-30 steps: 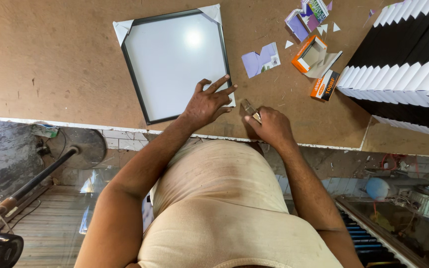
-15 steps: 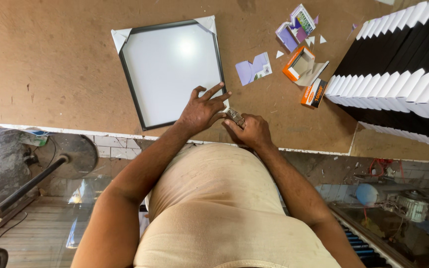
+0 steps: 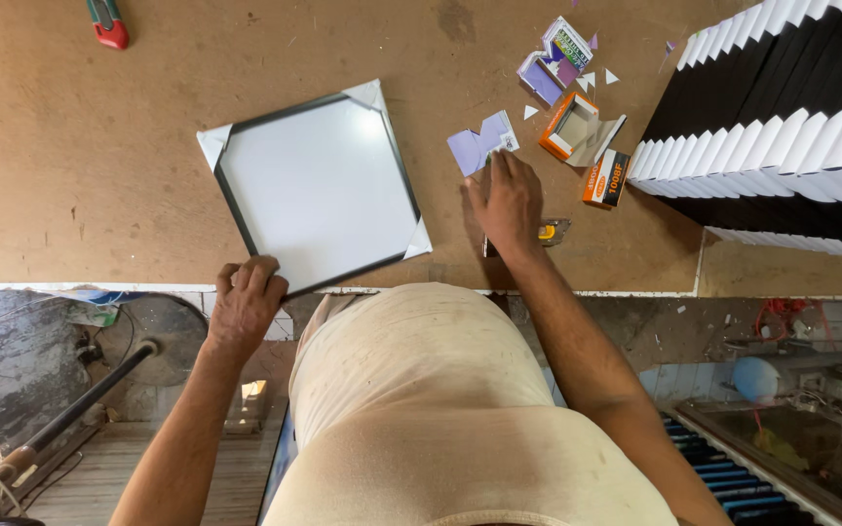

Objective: The person assembles picture frames by placing printed images into black frames and securing them with white paper corners. They use a stapler to attach the corners and stack completed frames on the table.

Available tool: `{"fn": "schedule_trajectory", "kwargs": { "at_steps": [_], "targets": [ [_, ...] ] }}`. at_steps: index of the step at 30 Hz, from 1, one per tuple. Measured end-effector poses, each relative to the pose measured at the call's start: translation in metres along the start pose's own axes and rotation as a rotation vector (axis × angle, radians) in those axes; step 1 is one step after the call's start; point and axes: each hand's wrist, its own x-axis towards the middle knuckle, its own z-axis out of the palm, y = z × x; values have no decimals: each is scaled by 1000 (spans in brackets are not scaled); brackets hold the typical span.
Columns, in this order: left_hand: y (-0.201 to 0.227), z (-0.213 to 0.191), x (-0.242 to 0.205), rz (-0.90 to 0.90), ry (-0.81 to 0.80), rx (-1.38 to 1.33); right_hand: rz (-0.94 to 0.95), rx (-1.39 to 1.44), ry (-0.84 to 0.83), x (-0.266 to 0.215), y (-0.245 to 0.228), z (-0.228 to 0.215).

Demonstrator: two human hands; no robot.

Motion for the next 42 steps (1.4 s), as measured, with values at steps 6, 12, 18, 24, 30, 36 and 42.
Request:
{"fn": "schedule_trajectory", "kwargs": {
  "at_steps": [6,12,18,24,30,36,42],
  "targets": [
    [13,-94,-8,78,333,-338,-254,-67,-21,11,-6,52],
    [22,-196,34,0,850,-1040,-343,41,-154,-39,-29,24],
    [26,-234,60,-113,972,-1730,-32,343,91,-49,-35,-21],
    [27,-247,83,-72,1005,-2094,400,599,483,-48,-6,-66],
    [39,-257,113,-69,749,-2317,727,1255,693,-61,37,-115],
    [48,-261,122,-11,682,-2321,635,1300,769,-78,44,-145],
    [47,-257,118,90,752,-2081,720,1266,789,-82,33,-159]
  ]
}}
